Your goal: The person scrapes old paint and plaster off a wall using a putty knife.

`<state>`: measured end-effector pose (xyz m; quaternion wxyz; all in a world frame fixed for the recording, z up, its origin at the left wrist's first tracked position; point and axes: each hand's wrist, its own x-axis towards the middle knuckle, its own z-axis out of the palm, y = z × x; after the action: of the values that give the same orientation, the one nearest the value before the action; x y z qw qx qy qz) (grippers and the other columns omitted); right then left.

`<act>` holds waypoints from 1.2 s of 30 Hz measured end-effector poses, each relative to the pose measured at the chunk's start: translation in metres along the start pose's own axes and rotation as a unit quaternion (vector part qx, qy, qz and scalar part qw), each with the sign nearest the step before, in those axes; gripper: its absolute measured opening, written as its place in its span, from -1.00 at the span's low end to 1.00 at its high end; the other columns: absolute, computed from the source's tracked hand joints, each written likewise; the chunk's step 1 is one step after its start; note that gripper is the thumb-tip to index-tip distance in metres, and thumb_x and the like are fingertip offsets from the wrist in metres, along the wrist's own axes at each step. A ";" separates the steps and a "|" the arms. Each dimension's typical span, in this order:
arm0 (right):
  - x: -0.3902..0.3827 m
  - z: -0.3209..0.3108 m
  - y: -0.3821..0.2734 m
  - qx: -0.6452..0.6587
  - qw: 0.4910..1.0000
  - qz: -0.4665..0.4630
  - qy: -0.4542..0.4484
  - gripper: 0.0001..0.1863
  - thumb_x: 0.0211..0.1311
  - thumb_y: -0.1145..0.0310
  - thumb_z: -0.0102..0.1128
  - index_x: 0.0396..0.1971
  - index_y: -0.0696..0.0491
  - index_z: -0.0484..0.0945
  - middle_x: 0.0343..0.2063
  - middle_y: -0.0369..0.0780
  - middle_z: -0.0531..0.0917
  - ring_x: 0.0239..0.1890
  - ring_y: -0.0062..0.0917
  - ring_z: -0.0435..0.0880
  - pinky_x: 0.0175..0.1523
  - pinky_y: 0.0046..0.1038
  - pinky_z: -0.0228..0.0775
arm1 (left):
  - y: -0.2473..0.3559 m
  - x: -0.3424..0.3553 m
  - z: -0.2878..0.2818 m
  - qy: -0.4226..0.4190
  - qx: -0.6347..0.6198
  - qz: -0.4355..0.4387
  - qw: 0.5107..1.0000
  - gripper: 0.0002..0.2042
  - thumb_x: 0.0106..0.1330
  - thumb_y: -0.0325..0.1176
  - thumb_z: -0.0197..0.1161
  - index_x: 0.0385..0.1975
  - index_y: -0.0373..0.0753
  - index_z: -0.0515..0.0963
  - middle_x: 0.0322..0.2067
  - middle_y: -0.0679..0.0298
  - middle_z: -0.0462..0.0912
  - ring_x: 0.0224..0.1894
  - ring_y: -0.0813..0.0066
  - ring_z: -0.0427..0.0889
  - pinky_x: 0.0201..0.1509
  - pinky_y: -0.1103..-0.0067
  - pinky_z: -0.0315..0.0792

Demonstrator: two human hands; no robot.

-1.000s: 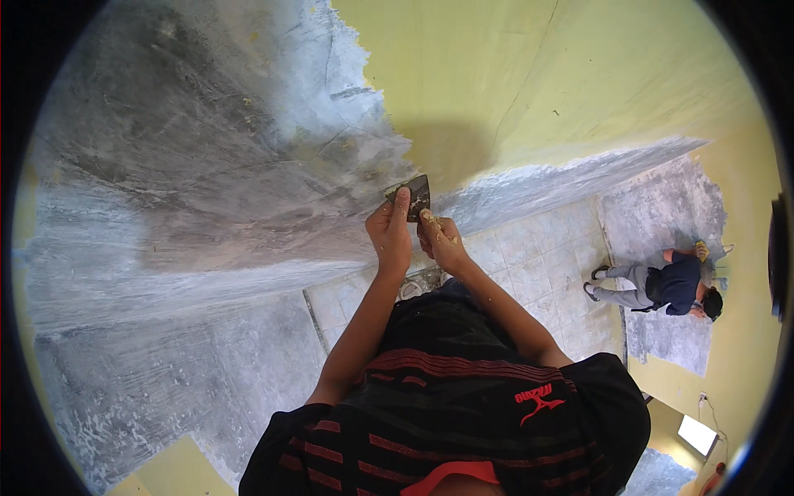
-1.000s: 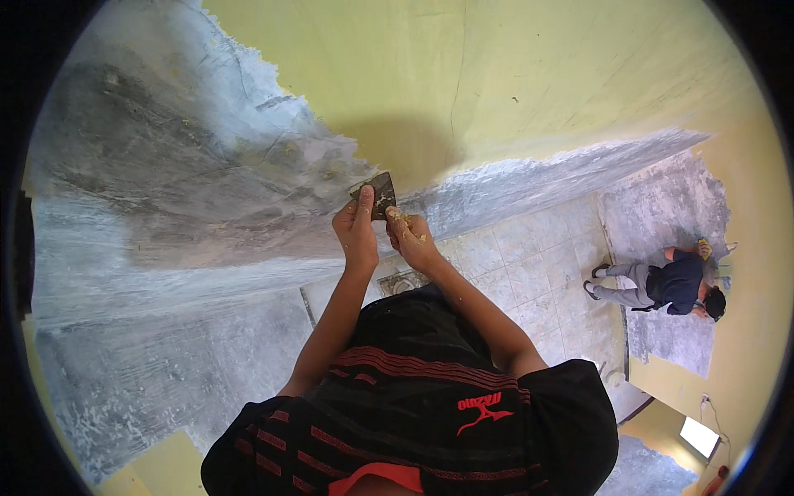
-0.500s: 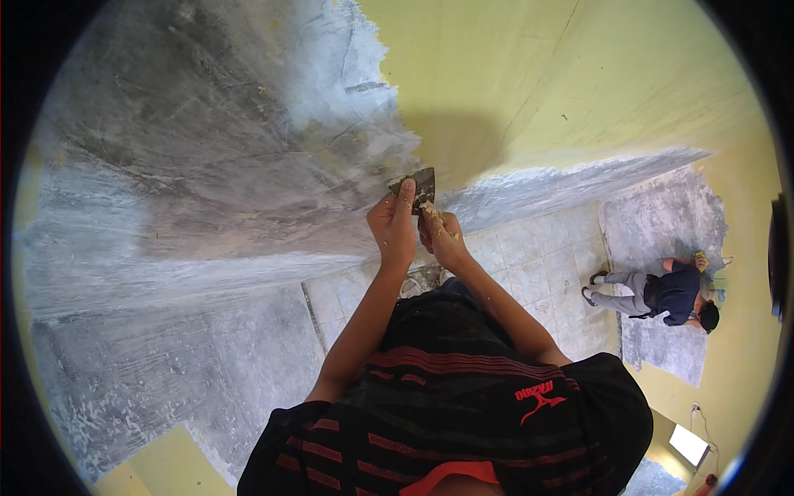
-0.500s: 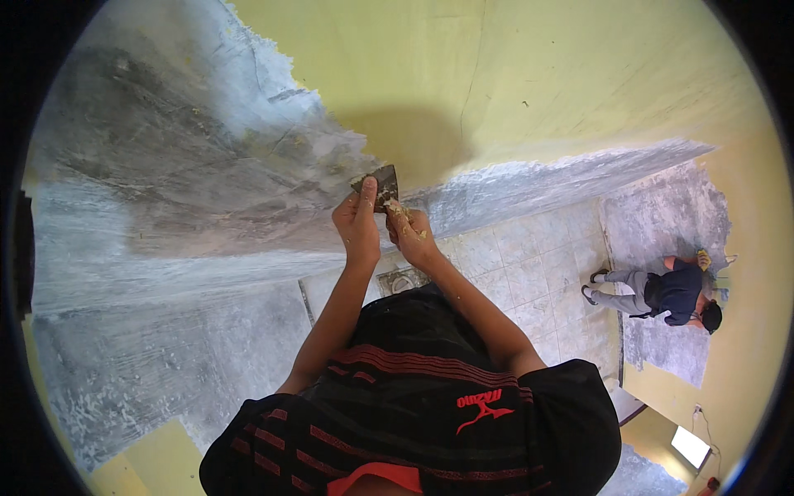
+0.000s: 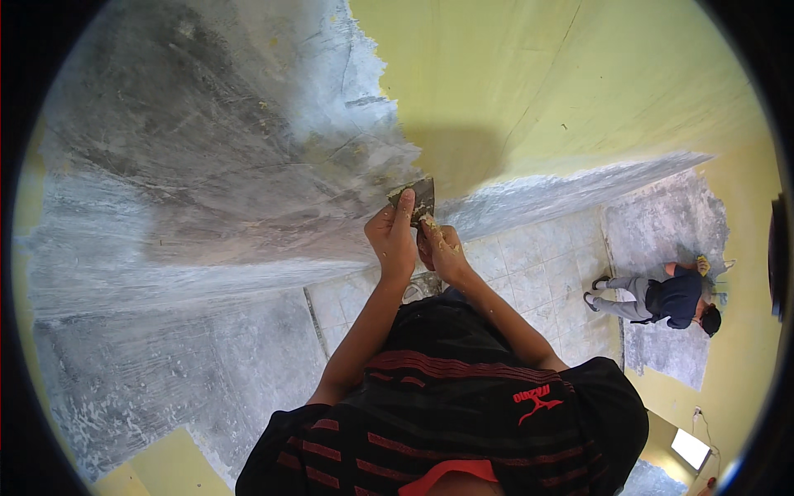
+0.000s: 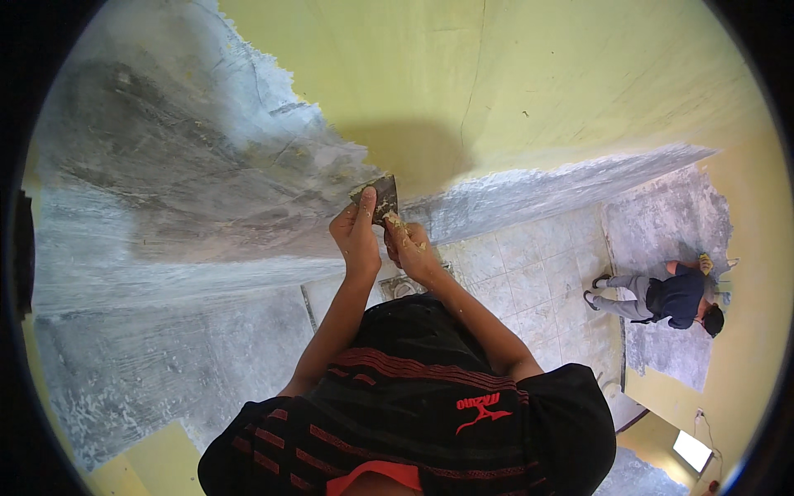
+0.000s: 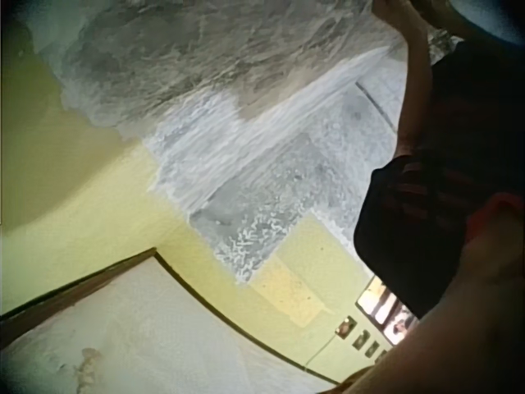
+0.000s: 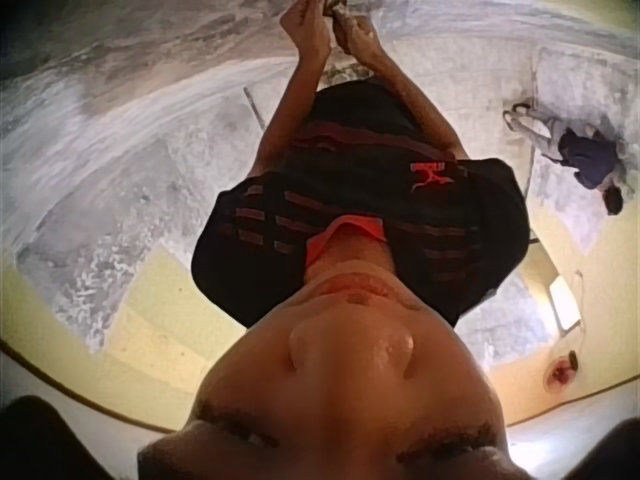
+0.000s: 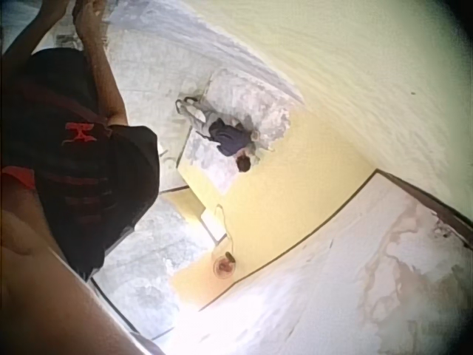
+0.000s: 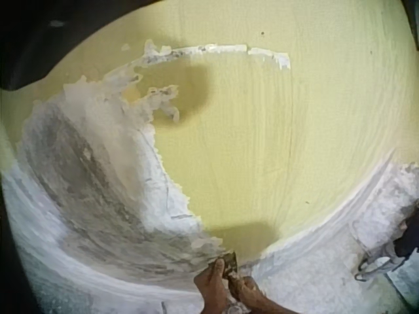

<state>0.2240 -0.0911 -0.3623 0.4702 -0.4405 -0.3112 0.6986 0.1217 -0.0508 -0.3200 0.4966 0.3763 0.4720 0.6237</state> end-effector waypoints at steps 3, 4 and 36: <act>0.005 0.000 -0.001 -0.009 1.000 -0.026 0.005 -0.43 0.59 -0.08 -0.07 -0.63 -0.04 0.34 -0.73 -0.45 0.30 -0.71 -0.73 0.19 -0.61 -0.54 0.00 | 0.006 -0.001 0.009 0.013 -0.008 0.013 1.000 -0.60 0.44 -0.29 0.36 -0.67 -0.24 0.46 -0.63 0.60 0.30 -0.53 0.78 0.15 -0.47 0.64 0.02; 0.006 0.000 0.001 -0.004 1.000 -0.029 0.003 -0.43 0.58 -0.10 -0.07 -0.62 -0.05 0.33 -0.74 -0.45 0.27 -0.74 -0.73 0.16 -0.64 -0.56 -0.04 | 0.008 -0.001 0.010 0.020 -0.017 0.013 1.000 -0.59 0.44 -0.30 0.36 -0.69 -0.24 0.44 -0.63 0.60 0.30 -0.52 0.78 0.15 -0.47 0.64 0.01; -0.008 0.032 -0.057 0.005 0.998 -0.064 -0.023 -0.49 0.60 0.05 -0.01 -0.57 0.05 0.46 -0.69 -0.42 0.39 -0.66 -0.75 0.30 -0.56 -0.58 0.09 | 0.060 0.008 0.012 0.035 0.031 0.066 0.997 -0.50 0.42 -0.30 0.39 -0.77 -0.20 0.32 -0.68 0.61 0.23 -0.55 0.79 0.10 -0.51 0.62 -0.05</act>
<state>0.2179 -0.0780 -0.2979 0.5090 -0.4010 -0.3458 0.6786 0.1152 -0.0438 -0.2594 0.4259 0.3995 0.4826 0.6528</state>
